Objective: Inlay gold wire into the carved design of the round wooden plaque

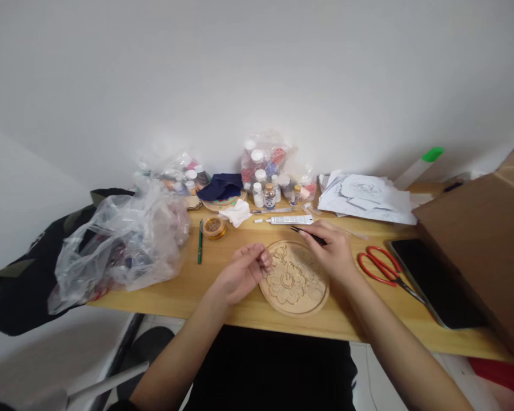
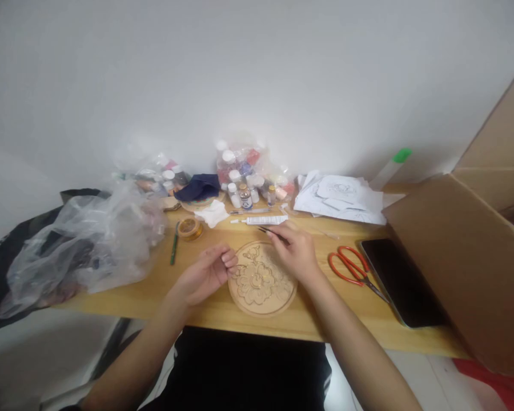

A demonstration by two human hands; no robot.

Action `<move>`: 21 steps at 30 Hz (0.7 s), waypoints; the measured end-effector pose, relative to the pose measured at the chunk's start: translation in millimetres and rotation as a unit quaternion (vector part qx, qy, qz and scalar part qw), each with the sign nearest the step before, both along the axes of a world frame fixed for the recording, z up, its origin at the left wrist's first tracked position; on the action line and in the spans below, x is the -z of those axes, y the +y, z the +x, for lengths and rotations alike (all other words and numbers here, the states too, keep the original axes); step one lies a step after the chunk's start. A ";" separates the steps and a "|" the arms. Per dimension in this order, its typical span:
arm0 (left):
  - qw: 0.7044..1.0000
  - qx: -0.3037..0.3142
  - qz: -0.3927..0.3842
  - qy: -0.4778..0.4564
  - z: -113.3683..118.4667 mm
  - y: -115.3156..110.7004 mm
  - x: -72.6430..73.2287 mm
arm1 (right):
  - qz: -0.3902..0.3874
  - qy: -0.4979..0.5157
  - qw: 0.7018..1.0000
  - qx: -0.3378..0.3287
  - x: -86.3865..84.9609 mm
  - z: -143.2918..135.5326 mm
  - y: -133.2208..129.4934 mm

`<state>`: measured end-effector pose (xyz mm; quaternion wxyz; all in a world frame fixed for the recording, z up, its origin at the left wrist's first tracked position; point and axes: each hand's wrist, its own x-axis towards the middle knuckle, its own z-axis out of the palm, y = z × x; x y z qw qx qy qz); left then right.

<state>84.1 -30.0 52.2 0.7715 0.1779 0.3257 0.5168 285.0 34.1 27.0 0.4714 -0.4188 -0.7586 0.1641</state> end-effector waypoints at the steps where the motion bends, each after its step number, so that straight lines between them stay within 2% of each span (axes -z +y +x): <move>1: 1.000 -0.007 -0.008 -0.005 -3.6 -0.6 1.1 | -0.002 0.000 1.000 0.000 0.4 -0.3 -0.3; 9: 0.997 -0.048 -0.053 -0.036 -30.0 -10.7 3.0 | -0.007 0.003 1.000 -0.009 0.0 -0.3 -1.0; 14: 0.997 -0.071 -0.001 0.003 -46.6 -26.2 4.6 | -0.006 0.002 1.000 -0.014 0.0 -0.2 -0.9; 18: 0.990 -0.039 0.042 0.126 -78.9 -60.1 2.1 | -0.001 0.004 1.000 -0.015 0.4 0.1 -1.1; 21: 0.972 -0.001 0.036 0.234 -123.7 -101.1 15.1 | 0.004 0.009 1.000 -0.014 -0.4 -0.1 -1.4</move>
